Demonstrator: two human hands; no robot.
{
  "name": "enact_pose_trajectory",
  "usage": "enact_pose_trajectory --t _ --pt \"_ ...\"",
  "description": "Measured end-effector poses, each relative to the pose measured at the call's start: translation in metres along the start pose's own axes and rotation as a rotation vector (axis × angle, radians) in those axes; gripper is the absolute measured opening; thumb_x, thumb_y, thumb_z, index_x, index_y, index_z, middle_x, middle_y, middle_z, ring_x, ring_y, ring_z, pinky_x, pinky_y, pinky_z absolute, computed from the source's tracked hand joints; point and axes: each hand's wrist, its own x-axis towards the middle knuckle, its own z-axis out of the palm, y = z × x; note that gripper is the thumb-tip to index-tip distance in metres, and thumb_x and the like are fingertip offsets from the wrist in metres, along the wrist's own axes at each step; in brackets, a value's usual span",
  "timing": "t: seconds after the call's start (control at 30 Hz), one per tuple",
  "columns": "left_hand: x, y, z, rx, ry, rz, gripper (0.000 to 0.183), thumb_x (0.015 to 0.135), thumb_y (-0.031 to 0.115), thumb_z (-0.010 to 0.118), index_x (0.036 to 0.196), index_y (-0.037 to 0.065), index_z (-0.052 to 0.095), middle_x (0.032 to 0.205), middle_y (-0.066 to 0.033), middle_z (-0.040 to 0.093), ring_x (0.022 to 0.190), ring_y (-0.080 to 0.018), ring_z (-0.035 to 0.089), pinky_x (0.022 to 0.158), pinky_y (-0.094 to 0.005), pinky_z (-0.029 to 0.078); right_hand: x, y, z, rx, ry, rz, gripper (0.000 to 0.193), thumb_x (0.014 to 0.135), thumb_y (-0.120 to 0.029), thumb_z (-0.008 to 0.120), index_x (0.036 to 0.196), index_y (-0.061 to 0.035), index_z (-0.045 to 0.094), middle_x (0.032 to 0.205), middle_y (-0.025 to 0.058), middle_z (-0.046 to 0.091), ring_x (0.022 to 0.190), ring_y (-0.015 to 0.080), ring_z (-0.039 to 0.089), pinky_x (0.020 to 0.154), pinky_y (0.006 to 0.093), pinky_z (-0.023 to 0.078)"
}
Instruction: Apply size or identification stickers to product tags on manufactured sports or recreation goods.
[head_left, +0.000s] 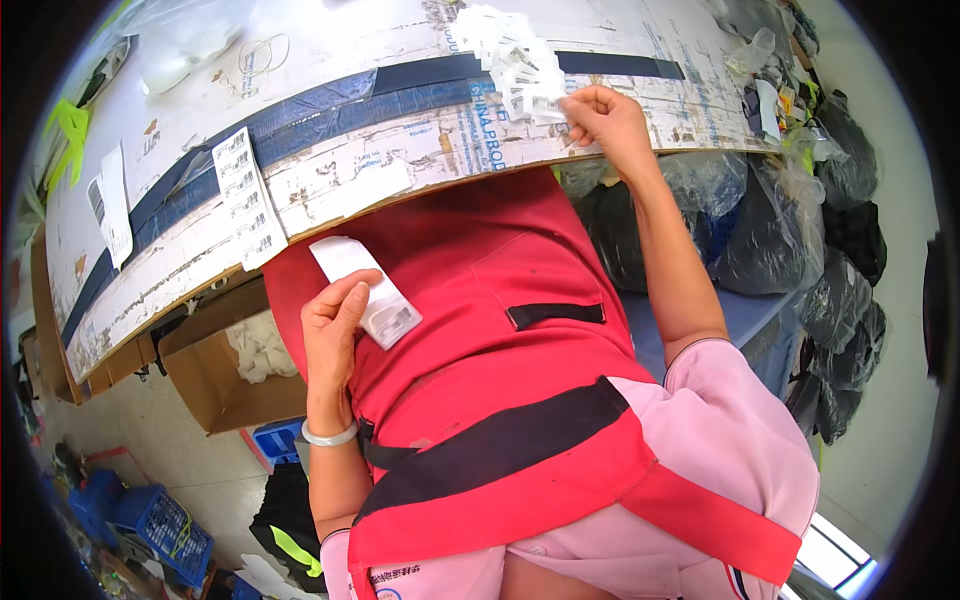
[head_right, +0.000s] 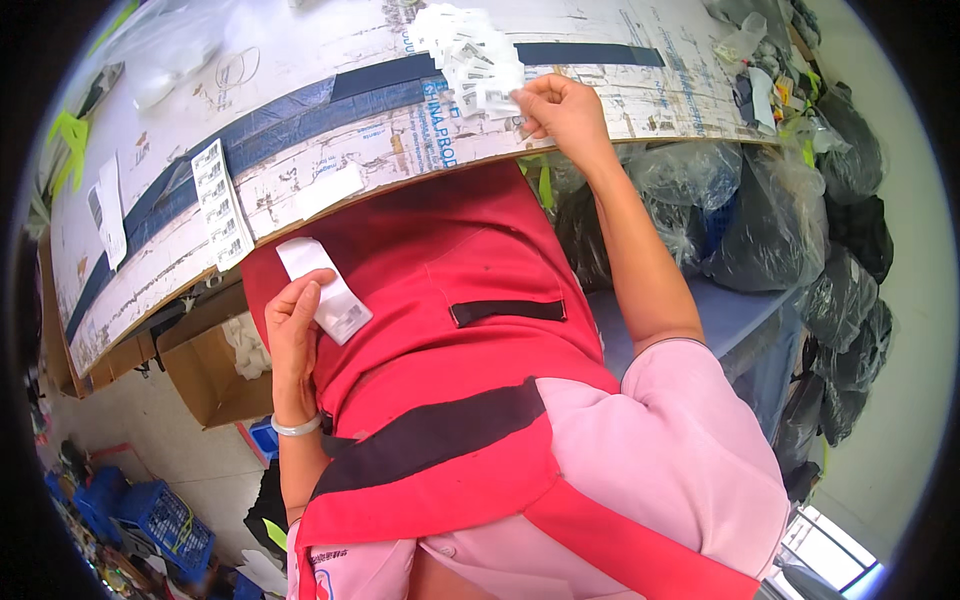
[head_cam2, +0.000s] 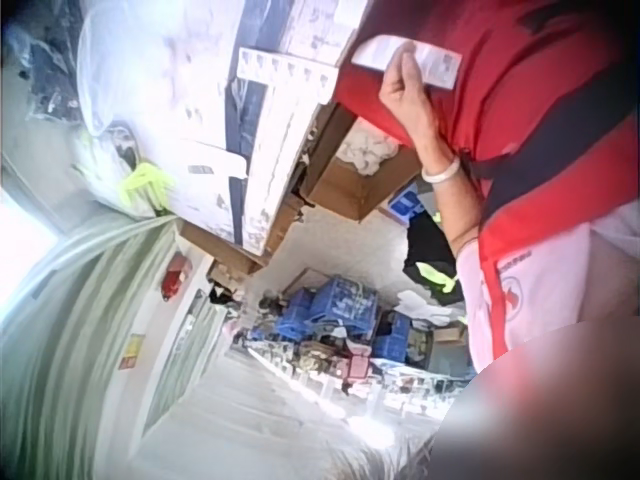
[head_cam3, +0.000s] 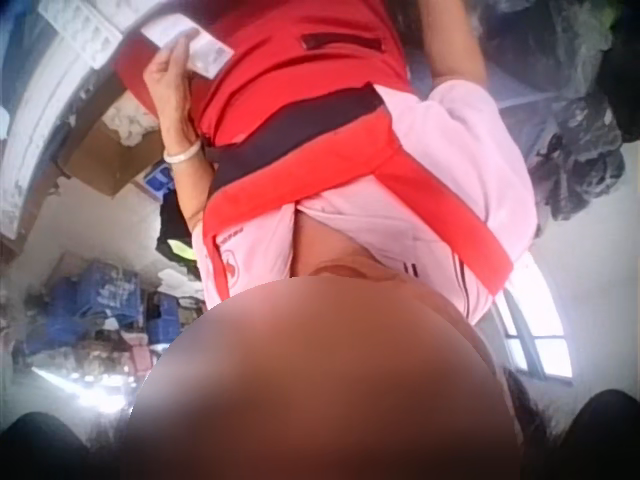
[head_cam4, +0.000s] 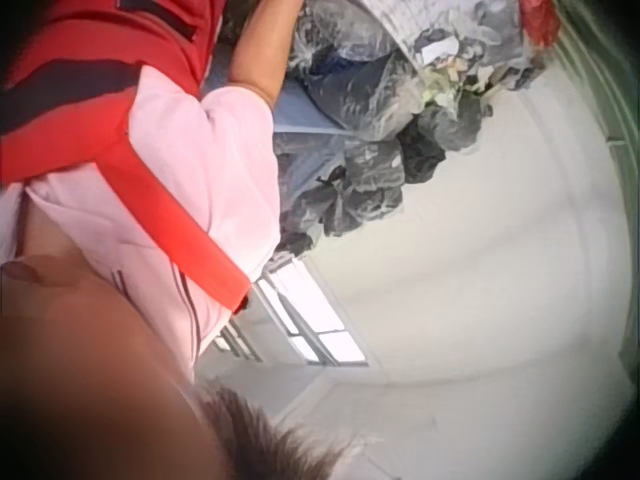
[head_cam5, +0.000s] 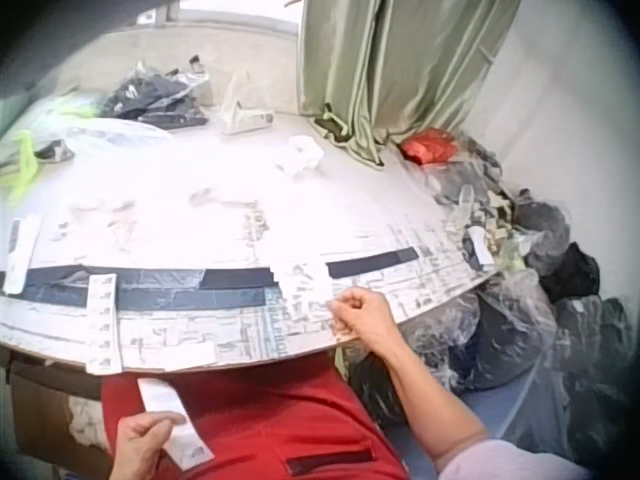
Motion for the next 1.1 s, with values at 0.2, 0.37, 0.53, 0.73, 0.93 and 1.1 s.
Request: enact_pose_trajectory --t 0.2,0.37,0.53,0.73,0.93,1.1 --pt "-0.005 0.008 0.014 -0.004 -0.065 -0.027 0.032 0.086 0.002 0.066 0.118 -0.001 0.061 0.089 -0.0067 0.067 0.059 -0.0093 0.059 0.050 -0.0209 0.047 0.006 -0.002 0.004 -0.778 0.233 -0.159 0.030 0.078 -0.033 0.074 0.087 -0.0060 0.063 0.067 0.0091 0.064 0.062 0.0258 0.062 0.061 0.0364 0.048" --pt "-0.005 0.005 0.009 0.048 -0.080 -0.019 0.026 0.087 0.004 0.065 0.113 -0.001 0.064 0.081 -0.0060 0.067 0.057 -0.0088 0.059 0.051 -0.0202 0.047 -0.036 -0.028 0.037 -0.482 0.053 -0.198 0.033 0.082 -0.033 0.070 0.098 -0.0059 0.060 0.070 0.0085 0.063 0.064 0.0210 0.061 0.063 0.0347 0.048" --pt "-0.005 0.006 0.008 0.043 -0.051 -0.002 0.023 0.087 0.005 0.066 0.110 -0.001 0.066 0.084 -0.0069 0.067 0.061 -0.0090 0.060 0.052 -0.0207 0.048 -0.092 -0.056 0.113 -0.054 -0.992 -0.008 0.022 0.086 -0.020 0.067 0.092 0.0010 0.068 0.074 0.0049 0.065 0.065 0.0092 0.057 0.060 0.0251 0.046" --pt "-0.008 0.009 0.008 -0.043 -0.021 0.002 0.025 0.088 0.003 0.063 0.112 -0.003 0.065 0.088 -0.0081 0.068 0.068 -0.0105 0.062 0.060 -0.0227 0.051 -0.096 -0.042 0.134 0.220 -0.956 0.169 0.019 0.088 -0.019 0.067 0.090 -0.0002 0.068 0.069 0.0014 0.061 0.062 0.0057 0.054 0.057 0.0206 0.044" --pt "-0.002 0.000 0.009 0.061 -0.061 -0.018 0.022 0.087 0.005 0.065 0.107 -0.005 0.066 0.081 -0.0058 0.067 0.067 -0.0103 0.061 0.062 -0.0232 0.052 -0.100 -0.034 0.140 0.294 -0.869 0.193 0.016 0.090 -0.016 0.064 0.091 -0.0005 0.067 0.071 0.0011 0.061 0.061 0.0057 0.054 0.055 0.0203 0.044" --pt "-0.004 -0.001 0.003 0.121 -0.028 -0.047 0.020 0.088 0.005 0.065 0.104 -0.005 0.067 0.080 -0.0062 0.066 0.065 -0.0111 0.061 0.061 -0.0241 0.052 -0.102 -0.029 0.152 0.347 -0.738 0.014 0.012 0.090 -0.013 0.064 0.093 -0.0016 0.066 0.076 0.0001 0.062 0.069 0.0047 0.054 0.061 0.0208 0.044"
